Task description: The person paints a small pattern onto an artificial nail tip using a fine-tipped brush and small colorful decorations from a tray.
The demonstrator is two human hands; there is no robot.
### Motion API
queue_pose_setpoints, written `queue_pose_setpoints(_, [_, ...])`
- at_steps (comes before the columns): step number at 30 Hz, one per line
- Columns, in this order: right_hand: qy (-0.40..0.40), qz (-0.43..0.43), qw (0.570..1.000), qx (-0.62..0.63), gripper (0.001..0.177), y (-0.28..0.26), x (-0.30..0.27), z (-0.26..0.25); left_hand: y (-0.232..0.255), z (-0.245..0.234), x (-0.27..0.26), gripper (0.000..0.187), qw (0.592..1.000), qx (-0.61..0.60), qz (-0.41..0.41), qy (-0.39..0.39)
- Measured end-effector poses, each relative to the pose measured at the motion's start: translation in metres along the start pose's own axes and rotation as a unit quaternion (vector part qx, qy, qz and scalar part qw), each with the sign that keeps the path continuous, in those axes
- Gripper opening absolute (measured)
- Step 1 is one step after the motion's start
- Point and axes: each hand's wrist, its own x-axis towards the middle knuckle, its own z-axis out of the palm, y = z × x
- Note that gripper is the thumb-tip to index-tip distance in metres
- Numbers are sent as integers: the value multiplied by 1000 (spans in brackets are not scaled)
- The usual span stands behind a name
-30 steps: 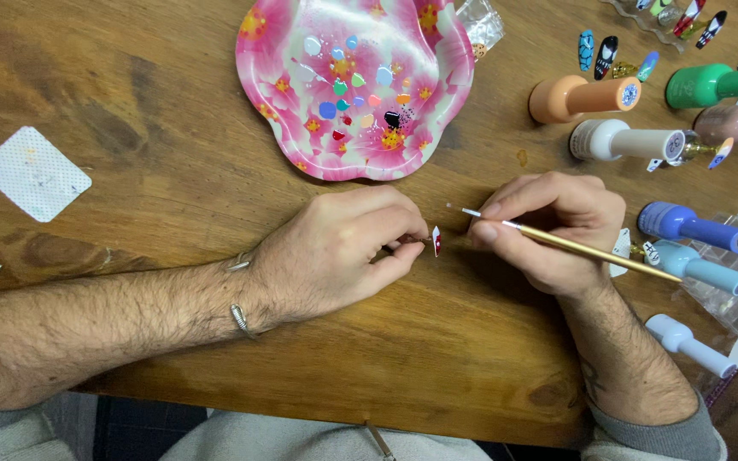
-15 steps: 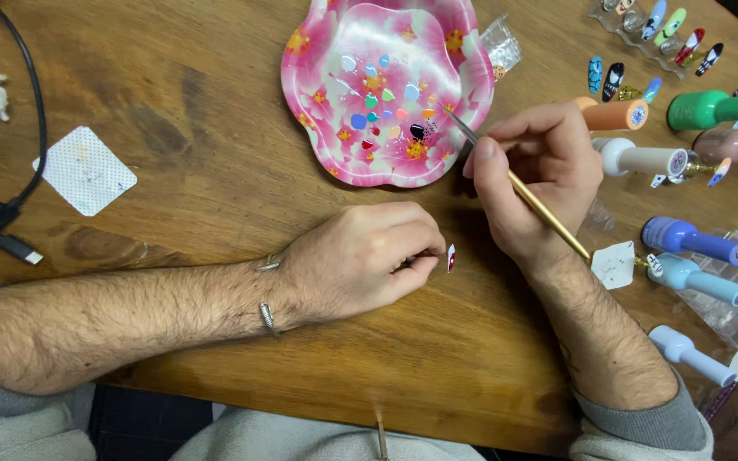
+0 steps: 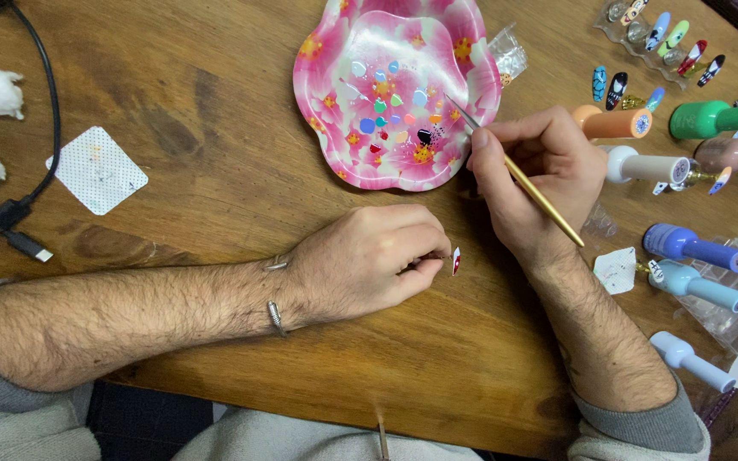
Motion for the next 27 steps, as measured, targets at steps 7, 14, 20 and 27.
queue_pose_setpoints(7, [2, -2, 1000, 9, 16, -2, -1, 0, 1, -1, 1, 3, 1000, 2, -5, 2])
queue_pose_setpoints(14, [-6, 13, 992, 126, 17, -1, -17, -13, 2, -3, 1, 3, 1000, 2, -4, 5])
queue_pose_setpoints(20, [-87, 17, 982, 167, 13, 9, -57, -50, 4, -5, 4, 4, 1000, 9, -11, -1])
queue_pose_setpoints(27, [-170, -74, 976, 112, 15, 8, -59, -55, 7, -6, 7, 7, 1000, 8, -26, 5])
